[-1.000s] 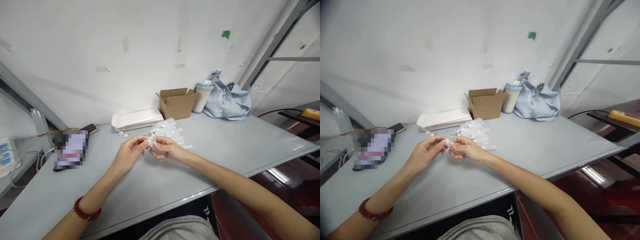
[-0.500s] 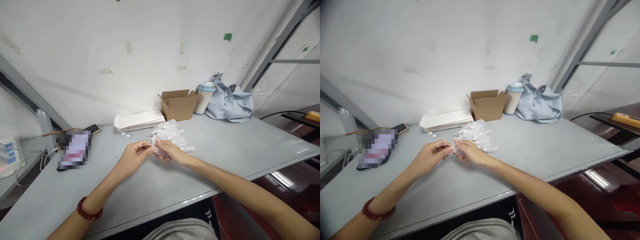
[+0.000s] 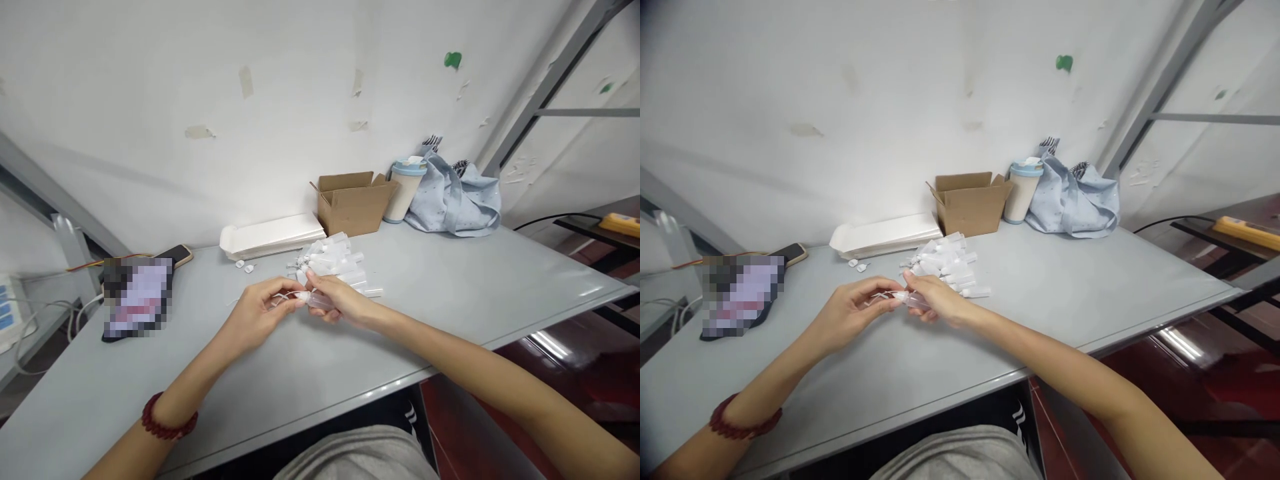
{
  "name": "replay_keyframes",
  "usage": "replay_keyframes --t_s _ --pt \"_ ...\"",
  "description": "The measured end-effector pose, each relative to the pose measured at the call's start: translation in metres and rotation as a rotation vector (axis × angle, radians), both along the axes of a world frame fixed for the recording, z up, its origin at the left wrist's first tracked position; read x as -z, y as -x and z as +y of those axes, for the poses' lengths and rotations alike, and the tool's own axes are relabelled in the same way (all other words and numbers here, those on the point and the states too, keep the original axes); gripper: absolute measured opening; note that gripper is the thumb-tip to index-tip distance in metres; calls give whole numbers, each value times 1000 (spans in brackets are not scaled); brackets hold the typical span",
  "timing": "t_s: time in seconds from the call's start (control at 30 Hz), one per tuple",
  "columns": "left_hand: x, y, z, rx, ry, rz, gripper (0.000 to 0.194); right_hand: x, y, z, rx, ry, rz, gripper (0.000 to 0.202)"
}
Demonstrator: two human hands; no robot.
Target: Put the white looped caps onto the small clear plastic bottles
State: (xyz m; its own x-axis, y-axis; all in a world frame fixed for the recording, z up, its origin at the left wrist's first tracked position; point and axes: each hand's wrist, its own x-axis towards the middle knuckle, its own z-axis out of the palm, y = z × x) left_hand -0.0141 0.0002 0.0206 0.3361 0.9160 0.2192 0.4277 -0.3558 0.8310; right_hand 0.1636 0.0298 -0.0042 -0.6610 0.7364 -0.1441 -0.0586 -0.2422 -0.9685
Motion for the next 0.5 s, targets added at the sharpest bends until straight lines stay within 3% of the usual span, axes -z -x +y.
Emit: replay_keyframes --t_s 0.13,0.3,0.5 --pt "-3 0 -1 -13 21 -3 19 -5 0 -1 -17 -16 -7 46" --pt "-2 0 0 36 134 -15 24 -2 2 -5 46 -225 -19 44" --pt "-1 -2 -3 117 211 -2 21 0 3 -7 162 -173 -78 40"
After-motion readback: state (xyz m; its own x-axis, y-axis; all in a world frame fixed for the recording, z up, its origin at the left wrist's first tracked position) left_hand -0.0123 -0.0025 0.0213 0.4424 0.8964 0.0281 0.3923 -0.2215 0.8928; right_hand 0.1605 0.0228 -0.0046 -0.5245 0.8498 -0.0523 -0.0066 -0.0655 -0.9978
